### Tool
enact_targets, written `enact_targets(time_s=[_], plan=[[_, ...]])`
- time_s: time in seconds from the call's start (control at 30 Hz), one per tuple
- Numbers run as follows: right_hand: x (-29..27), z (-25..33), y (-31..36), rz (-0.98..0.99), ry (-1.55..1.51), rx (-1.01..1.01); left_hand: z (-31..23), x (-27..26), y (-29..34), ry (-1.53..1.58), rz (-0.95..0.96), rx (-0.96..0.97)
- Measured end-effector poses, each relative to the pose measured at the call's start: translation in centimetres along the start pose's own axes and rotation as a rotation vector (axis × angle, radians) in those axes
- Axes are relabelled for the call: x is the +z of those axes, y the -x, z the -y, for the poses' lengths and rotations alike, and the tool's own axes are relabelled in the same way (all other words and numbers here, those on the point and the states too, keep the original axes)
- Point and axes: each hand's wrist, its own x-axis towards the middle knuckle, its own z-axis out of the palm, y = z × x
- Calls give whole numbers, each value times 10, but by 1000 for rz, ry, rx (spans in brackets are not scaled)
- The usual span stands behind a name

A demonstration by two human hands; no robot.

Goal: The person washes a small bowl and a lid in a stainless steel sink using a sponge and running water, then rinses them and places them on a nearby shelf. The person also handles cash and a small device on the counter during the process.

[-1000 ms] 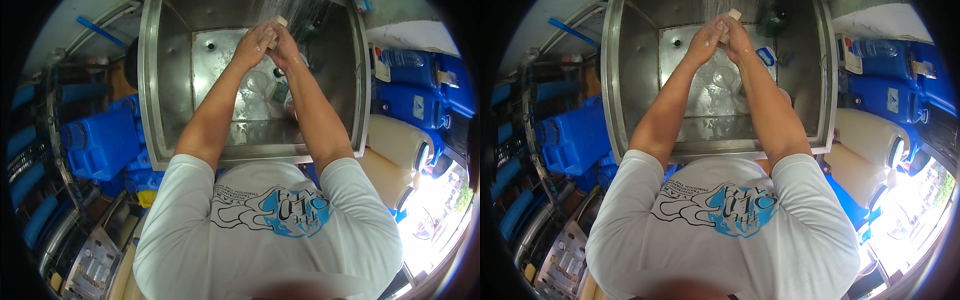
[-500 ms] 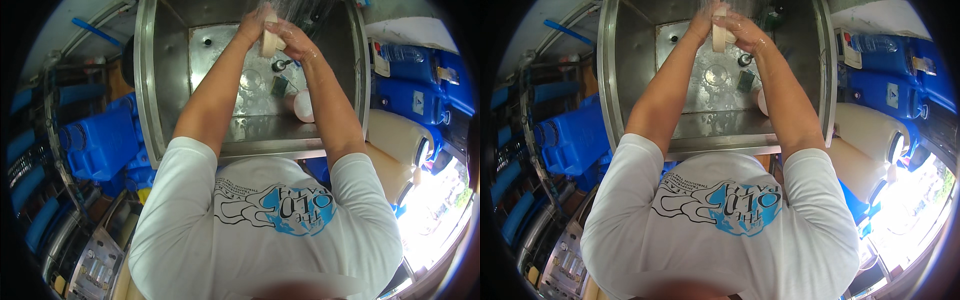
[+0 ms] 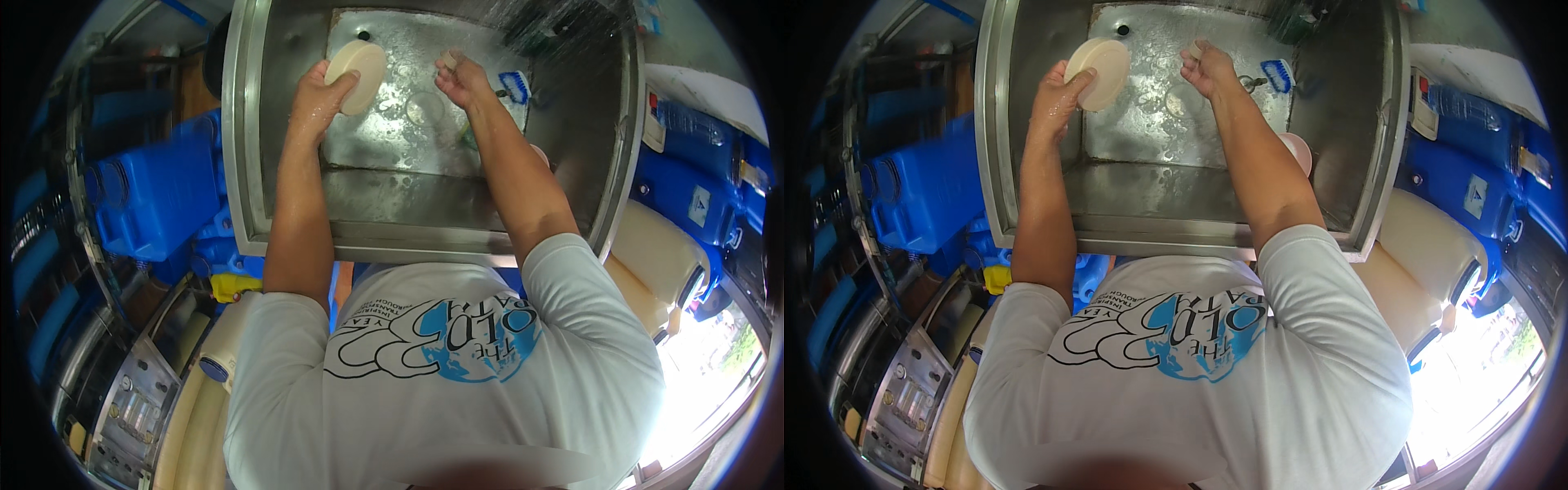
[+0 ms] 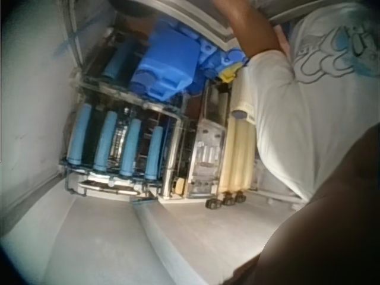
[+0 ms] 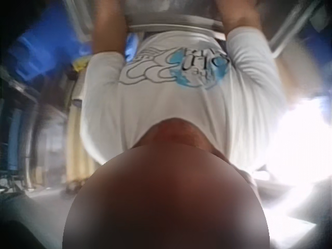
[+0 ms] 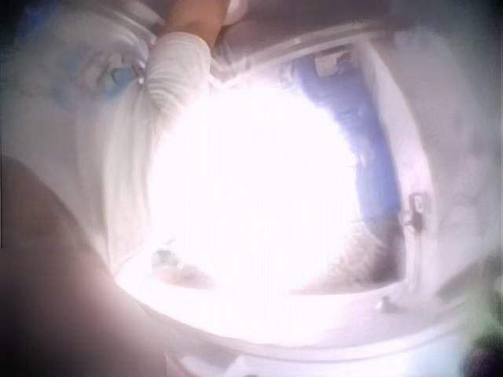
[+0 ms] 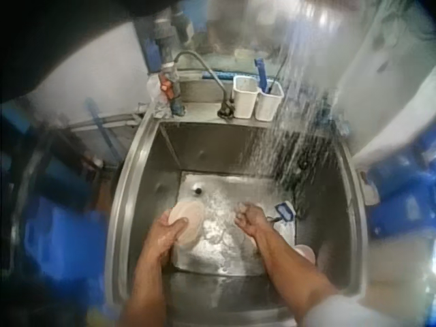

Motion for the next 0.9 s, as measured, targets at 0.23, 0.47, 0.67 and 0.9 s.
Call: enact_targets(time_s=[0.23, 0.47, 0.67, 0.9], plan=[[-3, -16, -26, 52, 320, 73, -33, -9, 11, -385, -181, 166], [-41, -56, -56, 78, 377, 18, -45, 5, 21, -439, -185, 128], [-80, -85, -93, 63, 1297, 163, -48, 13, 24, -539, -263, 141], [-97, -140, -103, 313, 2244, -283, -42, 17, 23, -552, -250, 346]])
